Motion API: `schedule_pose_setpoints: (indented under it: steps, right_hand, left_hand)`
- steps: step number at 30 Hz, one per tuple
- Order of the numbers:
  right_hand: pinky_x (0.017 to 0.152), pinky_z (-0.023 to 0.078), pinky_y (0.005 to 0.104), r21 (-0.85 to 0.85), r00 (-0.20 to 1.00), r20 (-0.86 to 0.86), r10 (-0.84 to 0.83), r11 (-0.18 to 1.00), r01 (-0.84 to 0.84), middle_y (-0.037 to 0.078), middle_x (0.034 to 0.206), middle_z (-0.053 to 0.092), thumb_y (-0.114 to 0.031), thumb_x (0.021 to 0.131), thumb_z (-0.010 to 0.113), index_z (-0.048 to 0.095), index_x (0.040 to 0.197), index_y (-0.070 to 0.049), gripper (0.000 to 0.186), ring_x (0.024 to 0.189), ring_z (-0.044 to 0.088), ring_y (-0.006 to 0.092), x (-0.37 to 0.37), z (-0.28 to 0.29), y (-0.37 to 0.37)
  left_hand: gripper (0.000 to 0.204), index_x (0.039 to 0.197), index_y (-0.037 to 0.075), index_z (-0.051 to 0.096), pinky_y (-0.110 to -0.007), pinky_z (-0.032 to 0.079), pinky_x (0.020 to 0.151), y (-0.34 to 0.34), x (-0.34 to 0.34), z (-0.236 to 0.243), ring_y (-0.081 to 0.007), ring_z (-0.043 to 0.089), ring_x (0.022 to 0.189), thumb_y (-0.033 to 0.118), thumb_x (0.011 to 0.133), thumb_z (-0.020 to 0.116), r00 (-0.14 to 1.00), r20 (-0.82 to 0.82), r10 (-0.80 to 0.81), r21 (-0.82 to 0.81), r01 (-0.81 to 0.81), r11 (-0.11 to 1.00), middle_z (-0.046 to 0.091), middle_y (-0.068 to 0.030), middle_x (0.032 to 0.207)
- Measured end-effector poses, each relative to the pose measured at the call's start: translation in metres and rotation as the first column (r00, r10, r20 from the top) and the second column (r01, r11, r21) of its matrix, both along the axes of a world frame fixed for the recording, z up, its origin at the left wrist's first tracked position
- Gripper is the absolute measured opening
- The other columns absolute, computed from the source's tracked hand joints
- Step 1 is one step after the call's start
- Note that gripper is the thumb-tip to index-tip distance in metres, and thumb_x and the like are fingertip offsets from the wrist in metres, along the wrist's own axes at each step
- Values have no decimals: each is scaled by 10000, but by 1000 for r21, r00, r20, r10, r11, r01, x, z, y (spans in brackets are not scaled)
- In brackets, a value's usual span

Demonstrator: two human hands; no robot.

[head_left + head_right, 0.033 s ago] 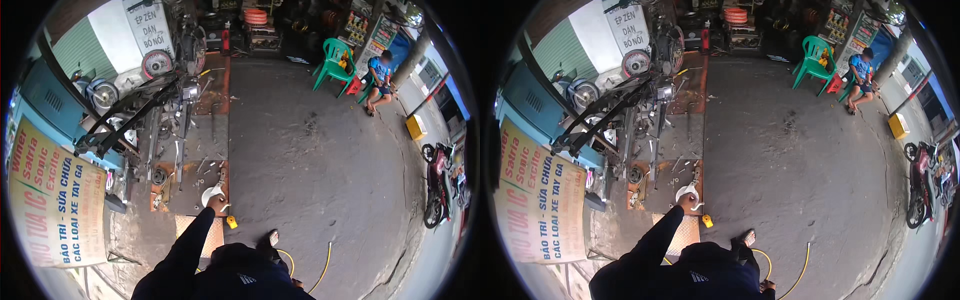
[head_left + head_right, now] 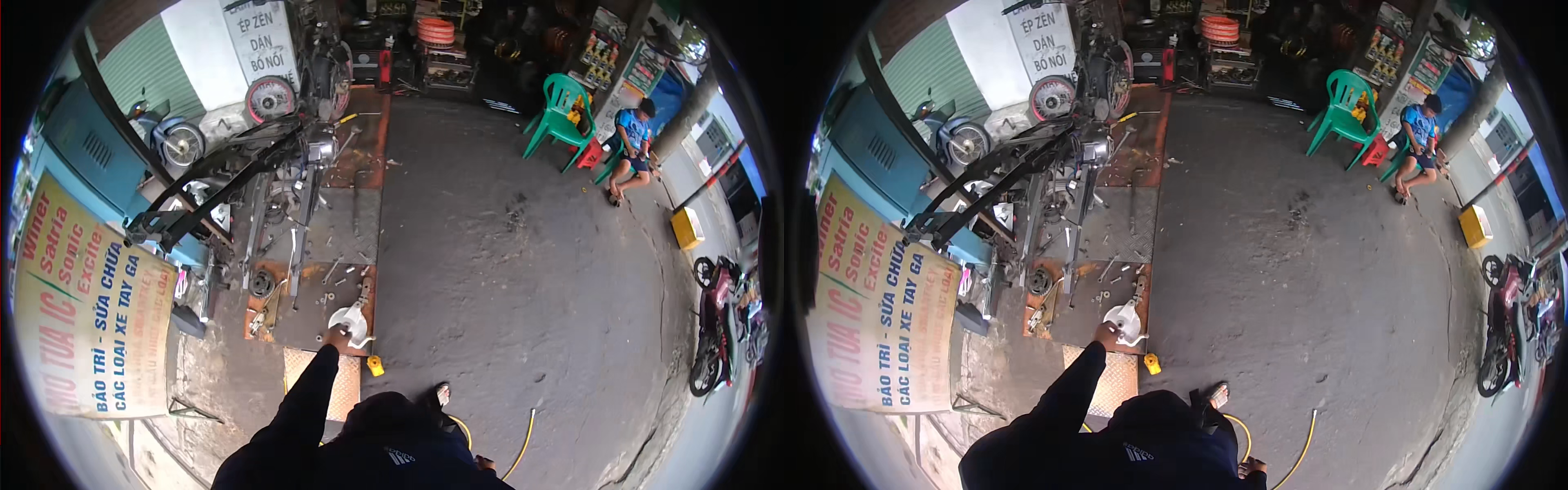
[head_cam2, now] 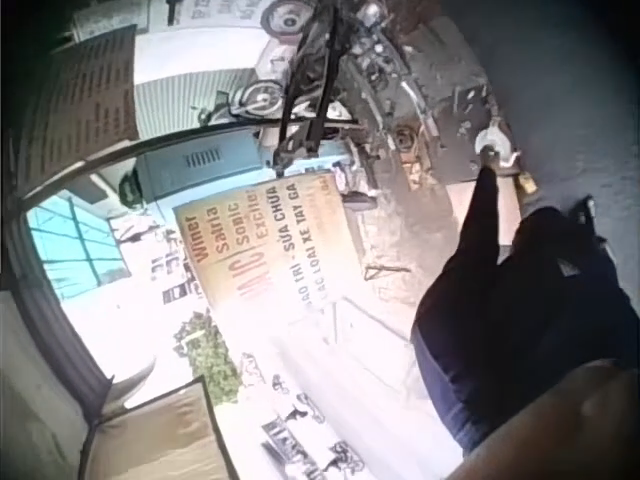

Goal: Disassembling and repairing motorcycle components using an impact wrench and other mechanical tools.

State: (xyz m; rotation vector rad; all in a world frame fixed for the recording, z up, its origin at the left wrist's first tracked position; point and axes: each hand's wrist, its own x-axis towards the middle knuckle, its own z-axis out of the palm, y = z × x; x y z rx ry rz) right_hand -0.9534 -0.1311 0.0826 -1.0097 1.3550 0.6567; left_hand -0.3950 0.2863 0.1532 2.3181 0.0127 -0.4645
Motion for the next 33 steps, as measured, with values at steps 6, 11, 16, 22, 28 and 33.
schedule_pose_setpoints:
  steps: [6, 11, 16, 22, 28, 33]
  right_hand:
    - [486, 373, 387, -204, 995, -40, 93, 974, -99, 80, 860, 599, -287, 918, 443, 521, 935, -91, 212, 605, 517, 235, 251, 44, -230]
    - [454, 386, 335, -327, 969, 218, 118, 944, -41, 77, 837, 609, -302, 923, 453, 526, 972, -82, 237, 556, 519, 204, 483, 84, -309]
    - [587, 486, 417, -282, 948, 150, 282, 931, -233, 87, 938, 643, -301, 901, 499, 544, 1007, -91, 239, 701, 618, 228, 666, 79, -284]
    - [528, 505, 349, -191, 704, 476, 527, 843, -502, 123, 874, 643, -236, 861, 527, 564, 1024, -23, 271, 696, 650, 235, 873, 91, -169]
    - [589, 507, 324, -496, -17, 541, 841, 302, -814, 77, 810, 666, -248, 876, 551, 626, 930, 1, 265, 671, 645, 178, 1054, 125, -6]
    - [540, 467, 305, -719, -455, 482, 749, 41, -693, 55, 702, 628, -204, 867, 571, 624, 806, -22, 199, 623, 621, 143, 1153, 96, 91]
  left_hand:
    - [367, 897, 25, 689, -389, 498, 849, 87, -119, 4, -311, 631, 950, 363, 759, 657, 807, -537, 245, 522, 90, 848, 664, -181, 962]
    - [381, 863, 13, 691, -341, 528, 742, 23, -178, -42, -220, 679, 725, 382, 784, 635, 490, -786, 376, 276, -266, 924, 686, -129, 727]
    - [336, 880, 65, 679, -362, 487, 811, -122, -17, -4, -258, 643, 900, 376, 754, 677, 797, -533, 284, 229, -188, 955, 682, -121, 913]
    - [233, 963, 32, 625, -349, 509, 711, -161, 221, 140, -252, 646, 792, 220, 827, 636, 894, 26, 448, -237, -430, 871, 660, -124, 850]
    - [185, 871, 9, 642, -320, 506, 682, -112, 329, 117, -219, 651, 752, 176, 792, 652, 551, 149, 821, -347, -748, 565, 663, -117, 805]
    - [486, 1068, 26, 586, -387, 481, 814, -94, 427, 133, -315, 597, 925, 264, 682, 759, 332, 305, 893, -28, -934, 357, 607, -165, 1053]
